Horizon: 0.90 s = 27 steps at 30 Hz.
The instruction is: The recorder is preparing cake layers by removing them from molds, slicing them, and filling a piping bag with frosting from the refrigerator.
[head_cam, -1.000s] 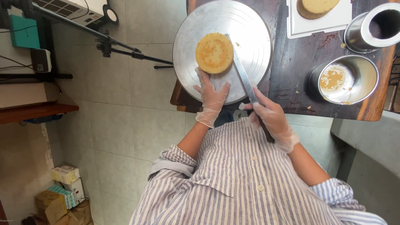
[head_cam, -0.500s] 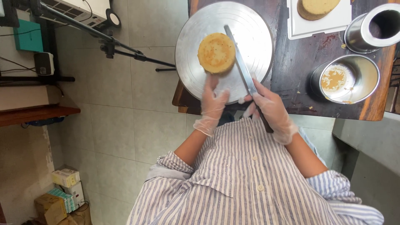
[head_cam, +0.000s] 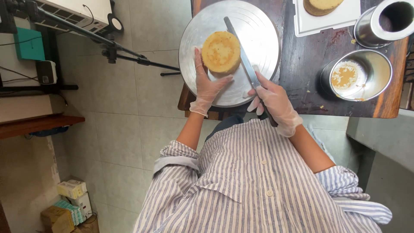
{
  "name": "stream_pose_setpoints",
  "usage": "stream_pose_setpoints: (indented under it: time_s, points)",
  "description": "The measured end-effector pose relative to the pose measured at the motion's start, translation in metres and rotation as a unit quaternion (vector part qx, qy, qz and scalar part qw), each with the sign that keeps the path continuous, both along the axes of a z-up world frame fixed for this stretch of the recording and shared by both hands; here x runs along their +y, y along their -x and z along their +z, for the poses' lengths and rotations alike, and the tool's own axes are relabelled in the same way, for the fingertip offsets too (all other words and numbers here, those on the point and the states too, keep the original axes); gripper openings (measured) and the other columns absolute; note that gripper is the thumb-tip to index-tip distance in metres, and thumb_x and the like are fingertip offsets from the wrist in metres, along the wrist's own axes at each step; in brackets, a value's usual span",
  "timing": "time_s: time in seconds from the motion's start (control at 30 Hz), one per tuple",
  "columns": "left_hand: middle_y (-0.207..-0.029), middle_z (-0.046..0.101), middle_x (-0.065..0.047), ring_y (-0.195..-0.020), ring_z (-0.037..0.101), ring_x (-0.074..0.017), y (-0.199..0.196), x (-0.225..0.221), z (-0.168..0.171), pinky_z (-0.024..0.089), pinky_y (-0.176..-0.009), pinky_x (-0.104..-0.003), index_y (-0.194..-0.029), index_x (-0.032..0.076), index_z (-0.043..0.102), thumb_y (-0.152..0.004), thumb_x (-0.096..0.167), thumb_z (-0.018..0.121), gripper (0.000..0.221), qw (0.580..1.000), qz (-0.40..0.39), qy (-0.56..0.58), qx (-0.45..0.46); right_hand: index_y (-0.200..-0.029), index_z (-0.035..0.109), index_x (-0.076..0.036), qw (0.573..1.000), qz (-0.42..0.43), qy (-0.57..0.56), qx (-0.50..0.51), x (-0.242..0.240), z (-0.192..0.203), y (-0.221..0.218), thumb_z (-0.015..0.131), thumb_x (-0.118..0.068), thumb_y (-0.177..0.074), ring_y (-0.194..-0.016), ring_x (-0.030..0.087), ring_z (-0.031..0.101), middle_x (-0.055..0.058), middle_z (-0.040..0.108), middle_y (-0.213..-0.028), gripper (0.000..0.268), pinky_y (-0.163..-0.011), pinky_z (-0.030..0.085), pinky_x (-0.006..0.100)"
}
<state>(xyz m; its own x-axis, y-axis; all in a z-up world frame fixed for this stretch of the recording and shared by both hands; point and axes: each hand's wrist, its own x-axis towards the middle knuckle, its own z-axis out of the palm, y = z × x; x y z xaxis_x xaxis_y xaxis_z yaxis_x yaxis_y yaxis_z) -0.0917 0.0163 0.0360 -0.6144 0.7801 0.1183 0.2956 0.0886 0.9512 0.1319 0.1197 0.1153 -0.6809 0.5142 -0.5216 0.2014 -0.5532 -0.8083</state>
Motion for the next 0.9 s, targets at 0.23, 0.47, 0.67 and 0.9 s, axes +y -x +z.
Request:
stream_pose_setpoints:
  time_s: [0.23, 0.47, 0.67, 0.9]
  points:
    - [-0.167, 0.029, -0.02, -0.154, 0.037, -0.0317, -0.008, 0.0, -0.012, 0.031, -0.13, -0.042, -0.166, 0.009, -0.002, -0.071, 0.017, 0.096, 0.137, 0.998, 0.034, 0.045, -0.007, -0.158, 0.037, -0.009, 1.0, 0.003, 0.007, 0.004, -0.034, -0.037, -0.049, 0.047, -0.011, -0.101, -0.061, 0.011, 0.06, 0.011, 0.071, -0.103, 0.058, -0.051, 0.05, 0.024]
    - [-0.17, 0.018, -0.023, -0.155, 0.03, -0.034, -0.026, -0.002, -0.01, 0.027, -0.129, -0.043, -0.165, 0.009, -0.007, -0.077, 0.006, 0.088, 0.129, 0.998, 0.047, 0.045, -0.018, -0.158, 0.039, -0.008, 1.0, 0.006, -0.005, -0.015, -0.009, -0.007, -0.011, 0.045, -0.01, -0.101, -0.066, 0.011, 0.064, 0.011, 0.07, -0.103, 0.057, -0.054, 0.051, 0.023]
    - [-0.17, 0.019, -0.024, -0.156, 0.031, -0.0343, -0.036, -0.012, -0.02, 0.029, -0.129, -0.042, -0.165, 0.007, -0.01, -0.08, -0.005, 0.077, 0.121, 0.997, 0.054, 0.028, -0.046, -0.159, 0.038, -0.01, 1.0, 0.009, -0.012, -0.018, -0.006, 0.002, -0.007, 0.044, -0.01, -0.101, -0.064, 0.011, 0.064, 0.01, 0.068, -0.103, 0.058, -0.053, 0.049, 0.023]
    - [-0.167, 0.026, -0.024, -0.154, 0.036, -0.0341, -0.054, -0.014, -0.014, 0.031, -0.126, -0.044, -0.165, 0.006, -0.01, -0.082, -0.006, 0.072, 0.117, 0.992, 0.067, 0.03, -0.105, -0.159, 0.04, -0.009, 1.0, -0.003, 0.017, -0.002, -0.038, -0.032, -0.058, 0.048, -0.008, -0.102, -0.061, 0.01, 0.06, 0.01, 0.071, -0.098, 0.058, -0.052, 0.049, 0.023]
